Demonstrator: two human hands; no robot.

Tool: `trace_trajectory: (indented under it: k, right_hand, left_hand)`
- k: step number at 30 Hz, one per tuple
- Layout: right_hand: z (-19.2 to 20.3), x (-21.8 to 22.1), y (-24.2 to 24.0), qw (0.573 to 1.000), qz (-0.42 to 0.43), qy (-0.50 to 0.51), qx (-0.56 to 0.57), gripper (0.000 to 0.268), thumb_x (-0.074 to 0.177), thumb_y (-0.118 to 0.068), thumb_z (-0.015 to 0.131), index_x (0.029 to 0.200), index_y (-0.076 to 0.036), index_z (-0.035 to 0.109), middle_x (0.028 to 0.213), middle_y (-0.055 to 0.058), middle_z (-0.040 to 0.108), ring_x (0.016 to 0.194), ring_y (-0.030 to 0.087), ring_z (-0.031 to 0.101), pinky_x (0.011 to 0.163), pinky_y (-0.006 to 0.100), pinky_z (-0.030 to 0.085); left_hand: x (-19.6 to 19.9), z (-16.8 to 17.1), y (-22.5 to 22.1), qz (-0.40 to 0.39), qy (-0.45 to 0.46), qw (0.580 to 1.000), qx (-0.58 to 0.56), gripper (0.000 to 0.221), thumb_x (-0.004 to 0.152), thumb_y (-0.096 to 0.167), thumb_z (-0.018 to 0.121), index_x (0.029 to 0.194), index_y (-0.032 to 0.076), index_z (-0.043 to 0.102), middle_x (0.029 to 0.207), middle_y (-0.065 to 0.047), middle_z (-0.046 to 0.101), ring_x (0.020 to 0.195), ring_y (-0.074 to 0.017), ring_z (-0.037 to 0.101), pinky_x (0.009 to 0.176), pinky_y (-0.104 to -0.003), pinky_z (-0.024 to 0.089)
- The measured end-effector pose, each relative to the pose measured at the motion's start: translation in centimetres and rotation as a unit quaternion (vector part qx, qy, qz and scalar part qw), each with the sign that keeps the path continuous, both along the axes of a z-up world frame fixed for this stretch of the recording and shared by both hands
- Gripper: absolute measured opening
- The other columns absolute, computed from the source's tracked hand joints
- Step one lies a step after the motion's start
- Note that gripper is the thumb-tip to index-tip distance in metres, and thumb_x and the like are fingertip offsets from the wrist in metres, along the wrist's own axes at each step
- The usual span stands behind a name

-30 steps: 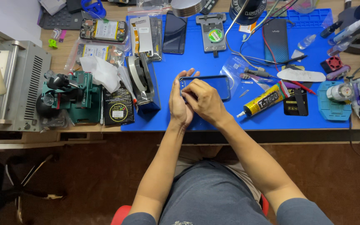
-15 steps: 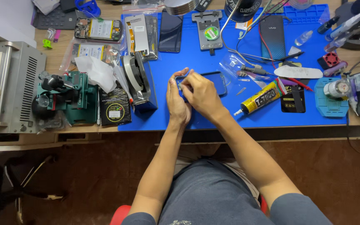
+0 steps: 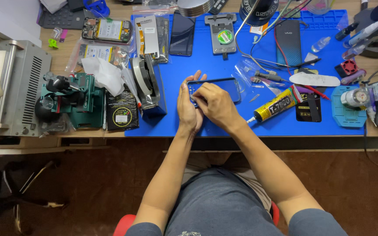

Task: The person applies adhesive to the edges of a smartphone, wipes the screen with a tissue, and places a blue protective case over the device. They then press the case onto the phone and wipe the exterior with a white cloth.

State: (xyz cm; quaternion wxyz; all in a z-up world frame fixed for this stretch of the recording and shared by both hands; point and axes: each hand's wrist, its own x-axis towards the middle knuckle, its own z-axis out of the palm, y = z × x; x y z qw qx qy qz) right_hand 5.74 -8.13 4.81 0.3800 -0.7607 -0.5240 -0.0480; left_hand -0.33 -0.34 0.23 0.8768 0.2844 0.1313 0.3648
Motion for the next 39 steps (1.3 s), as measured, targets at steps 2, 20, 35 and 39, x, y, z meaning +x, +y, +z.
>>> trace_trajectory:
  k: [2,20,35,39]
  right_hand:
    - [-1.2,-0.3,0.6,0.999,-0.016,0.027,0.019,0.007,0.092,-0.017,0.077,0.093,-0.015,0.071,0.083,0.004,0.067,0.085,0.027,0.073,0.074,0.037,0.060]
    - [-2.6,-0.7,2.9,0.988,-0.128,0.033,0.073,0.012,0.088,-0.018,0.079,0.087,-0.015,0.068,0.082,0.004,0.068,0.079,0.027,0.073,0.066,0.037,0.058]
    - [-2.2,0.1,1.9,0.992,-0.112,0.061,0.020,0.008,0.089,-0.023,0.079,0.089,-0.017,0.073,0.087,0.005,0.074,0.086,0.031,0.075,0.072,0.041,0.059]
    - [-1.3,0.6,1.8,0.994,-0.076,0.077,0.028,0.010,0.090,-0.024,0.080,0.092,-0.016,0.073,0.086,0.006,0.073,0.086,0.029,0.074,0.073,0.040,0.059]
  left_hand:
    - [-0.3,0.0,0.0,-0.005,0.007,1.000,0.005,0.037,0.119,0.030,0.031,0.135,0.001,0.047,0.155,-0.033,0.047,0.144,-0.0454,0.048,0.116,-0.055,0.048]
    - [-0.4,-1.5,-0.7,0.052,0.078,0.995,0.024,0.042,0.118,0.029,0.035,0.140,-0.004,0.050,0.138,-0.030,0.062,0.129,-0.0357,0.063,0.108,-0.047,0.056]
    - [-0.3,-1.9,-1.2,0.098,0.039,0.992,0.069,0.036,0.119,0.025,0.035,0.134,-0.002,0.054,0.128,-0.025,0.067,0.124,-0.0319,0.066,0.108,-0.044,0.057]
    - [-0.1,-2.4,-1.2,0.118,0.020,0.991,0.053,0.037,0.119,0.024,0.035,0.133,-0.004,0.054,0.125,-0.026,0.068,0.120,-0.0322,0.068,0.107,-0.045,0.057]
